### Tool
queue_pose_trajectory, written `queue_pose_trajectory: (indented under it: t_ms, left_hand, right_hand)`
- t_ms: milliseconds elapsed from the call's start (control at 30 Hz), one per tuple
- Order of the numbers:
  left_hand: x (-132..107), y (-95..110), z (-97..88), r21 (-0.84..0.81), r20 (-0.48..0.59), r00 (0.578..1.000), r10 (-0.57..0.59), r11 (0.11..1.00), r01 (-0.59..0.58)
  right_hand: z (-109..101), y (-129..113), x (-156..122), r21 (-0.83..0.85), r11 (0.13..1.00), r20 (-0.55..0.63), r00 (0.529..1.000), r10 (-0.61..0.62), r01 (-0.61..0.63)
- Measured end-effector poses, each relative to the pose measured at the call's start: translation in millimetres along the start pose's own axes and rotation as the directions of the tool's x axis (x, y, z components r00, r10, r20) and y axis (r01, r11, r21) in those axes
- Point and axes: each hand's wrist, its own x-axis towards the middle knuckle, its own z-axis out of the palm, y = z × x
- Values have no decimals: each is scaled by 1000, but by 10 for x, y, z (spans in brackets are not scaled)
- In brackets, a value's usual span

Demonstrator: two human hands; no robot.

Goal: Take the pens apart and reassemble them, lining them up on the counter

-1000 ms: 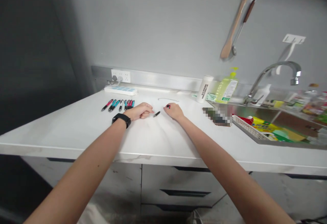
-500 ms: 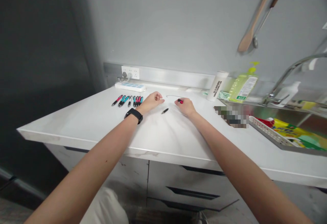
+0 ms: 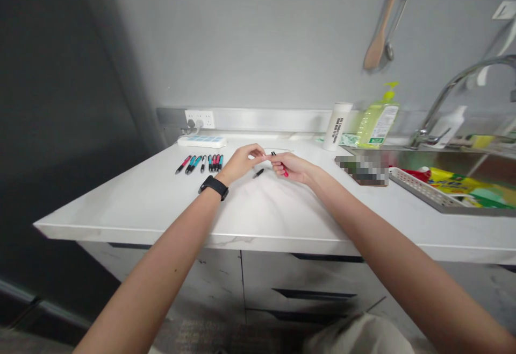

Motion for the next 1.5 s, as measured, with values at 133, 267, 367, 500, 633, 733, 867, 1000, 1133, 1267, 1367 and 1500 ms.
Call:
queue_pose_trajectory:
  t_ms: [133, 267, 367, 500, 633, 733, 867, 1000, 1133, 1267, 1367, 1500]
  left_hand:
    - [28, 4, -9, -190, -81, 994, -78, 980, 62]
    - [15, 24, -15, -278, -86, 983, -164, 951, 135]
    - [-3, 14, -10, -226, -31, 985, -169, 961, 158]
    - [-15, -11, 6, -183, 23, 977, -212, 960, 212]
    - [-4, -47, -3, -195, -46, 973, -227, 957, 214]
    - [8, -67, -20, -204, -101, 968, -232, 957, 208]
    - [12, -58, -23, -235, -112, 966, -232, 951, 201]
    - [19, -50, -21, -238, -131, 969, -211, 955, 176]
    - [47, -79, -45, -208, -224, 956, -188, 968, 142]
    - [70, -69, -78, -195, -283, 947, -150, 976, 97]
    - [66, -14, -104, -179, -290, 948, -129, 981, 79]
    - [46, 50, -129, -135, -245, 961, -124, 986, 93]
  right_hand:
    - [13, -65, 9, 116, 993, -38, 999, -32, 36]
    - [10, -127, 4, 81, 994, -267, 962, -49, 73]
    - [-13, -141, 4, 29, 993, -400, 912, -90, 111]
    - [-50, -121, 34, 65, 985, -439, 891, -113, 157]
    - [-76, -88, 55, 19, 983, -464, 873, -153, 182]
    - [-59, -74, 34, -8, 987, -453, 879, -147, 161]
    - [20, -77, -18, -28, 992, -418, 900, -126, 126]
    - [58, -76, -34, -40, 991, -395, 909, -130, 124]
    - [5, -51, -19, -64, 988, -354, 922, -156, 143]
    - [-35, -16, -28, -171, 970, -198, 959, -203, 170]
    - [-22, 8, -47, -261, 948, -46, 979, -201, 182]
    - [-3, 28, -63, -279, 943, -15, 981, -193, 181]
